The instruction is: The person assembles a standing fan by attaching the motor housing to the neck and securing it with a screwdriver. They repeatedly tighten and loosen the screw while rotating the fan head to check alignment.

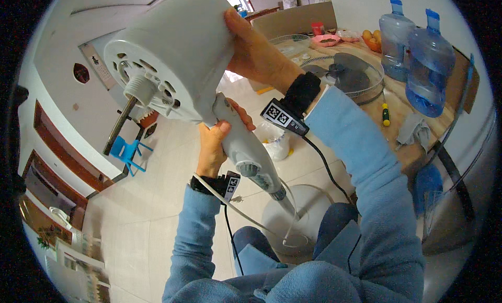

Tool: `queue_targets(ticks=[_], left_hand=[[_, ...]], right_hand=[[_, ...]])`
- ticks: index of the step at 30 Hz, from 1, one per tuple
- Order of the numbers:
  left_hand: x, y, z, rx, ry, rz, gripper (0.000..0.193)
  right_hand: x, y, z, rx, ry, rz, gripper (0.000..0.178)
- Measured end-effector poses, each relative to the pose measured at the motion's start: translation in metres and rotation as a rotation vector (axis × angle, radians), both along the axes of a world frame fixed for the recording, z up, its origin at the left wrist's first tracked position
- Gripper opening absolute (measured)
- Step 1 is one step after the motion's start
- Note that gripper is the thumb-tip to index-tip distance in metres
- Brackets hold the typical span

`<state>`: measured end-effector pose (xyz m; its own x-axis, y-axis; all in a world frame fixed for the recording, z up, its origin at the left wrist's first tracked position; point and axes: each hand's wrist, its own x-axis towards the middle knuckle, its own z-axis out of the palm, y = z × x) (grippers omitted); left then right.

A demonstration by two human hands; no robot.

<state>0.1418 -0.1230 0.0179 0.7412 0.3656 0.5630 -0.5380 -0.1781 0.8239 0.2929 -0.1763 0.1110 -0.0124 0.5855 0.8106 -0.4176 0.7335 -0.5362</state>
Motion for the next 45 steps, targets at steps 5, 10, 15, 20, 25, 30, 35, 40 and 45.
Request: queue_targets(ticks=[5,10,15,20,25,30,35,40,45], left_hand=[[0.001,0.0,-0.002,-0.008,-0.018,0.005,0.062],[0.004,-0.003,-0.002,-0.01,-0.053,-0.018,0.054],[0.003,-0.004,-0.001,-0.025,-0.073,0.015,0.057],[0.003,-0.004,-0.002,-0.007,-0.048,0.048,0.059],[0.004,-0.005,-0.004,-0.008,-0.033,0.015,0.058],[0.002,-0.006,-0.002,-0.02,0.017,0.025,0.06],[0.001,-0.005,0.0,-0.007,-0.015,0.037,0.058],[-0.001,-0.005,0.0,-0.011,-0.018,0.047,0.056],[-0.002,-0.005,0.001,0.021,-0.028,0.094,0.054]], right_hand=[[0.006,-0.002,-0.002,-0.016,-0.047,0.068,0.067],[0.006,0.006,-0.003,-0.008,0.025,0.093,0.062],[0.002,0.019,0.0,-0.048,0.068,0.157,0.063],[-0.004,0.005,0.0,-0.009,0.024,0.049,0.072],[-0.004,-0.021,-0.009,0.053,-0.153,-0.233,0.095],[-0.002,-0.018,0.001,-0.043,-0.089,-0.091,0.09],[-0.008,-0.006,0.005,-0.148,0.049,-0.006,0.069],[-0.01,-0.018,0.009,-0.172,0.005,-0.121,0.084],[-0.026,-0.042,0.0,-0.13,0.027,-0.311,0.076]])
